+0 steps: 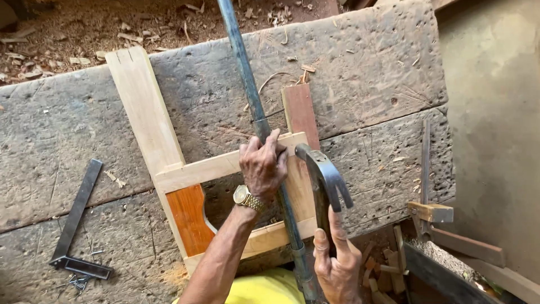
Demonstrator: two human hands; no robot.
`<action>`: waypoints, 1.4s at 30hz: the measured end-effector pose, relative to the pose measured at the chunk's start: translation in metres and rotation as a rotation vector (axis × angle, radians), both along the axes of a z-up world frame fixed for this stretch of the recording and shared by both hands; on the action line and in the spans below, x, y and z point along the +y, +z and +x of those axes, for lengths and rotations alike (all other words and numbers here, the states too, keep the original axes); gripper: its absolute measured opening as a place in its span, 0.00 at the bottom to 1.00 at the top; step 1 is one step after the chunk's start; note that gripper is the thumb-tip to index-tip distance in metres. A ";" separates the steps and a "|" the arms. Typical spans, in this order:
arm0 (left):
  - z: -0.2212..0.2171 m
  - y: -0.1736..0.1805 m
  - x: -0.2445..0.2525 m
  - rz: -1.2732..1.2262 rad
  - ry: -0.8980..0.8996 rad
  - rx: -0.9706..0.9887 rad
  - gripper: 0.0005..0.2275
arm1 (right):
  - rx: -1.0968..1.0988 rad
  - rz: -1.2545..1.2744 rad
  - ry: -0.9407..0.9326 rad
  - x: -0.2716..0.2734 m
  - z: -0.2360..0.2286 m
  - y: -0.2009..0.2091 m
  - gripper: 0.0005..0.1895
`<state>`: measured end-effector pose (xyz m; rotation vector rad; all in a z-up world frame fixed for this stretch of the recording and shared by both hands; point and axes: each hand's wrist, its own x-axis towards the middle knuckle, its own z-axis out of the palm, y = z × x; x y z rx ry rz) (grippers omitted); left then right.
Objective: The person places a wooden chair frame on the workbench, positions a metal corner bracket on it, and hammers nails to fasten the bracket. They then apply a long bar clamp across the frame, tighten it, and continue hammering nails into the joints while holding the frame steady.
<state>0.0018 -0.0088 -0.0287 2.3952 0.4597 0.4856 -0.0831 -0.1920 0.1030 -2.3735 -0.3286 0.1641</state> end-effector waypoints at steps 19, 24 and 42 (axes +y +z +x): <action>-0.047 -0.008 -0.018 0.006 0.038 0.012 0.37 | 0.022 0.002 -0.046 0.003 0.004 0.009 0.30; -0.049 -0.007 -0.015 0.050 0.029 -0.028 0.35 | 0.001 -0.129 0.123 0.010 0.029 -0.032 0.34; -0.047 -0.008 -0.016 0.052 0.050 -0.009 0.37 | -0.117 0.288 0.091 -0.003 -0.002 -0.004 0.26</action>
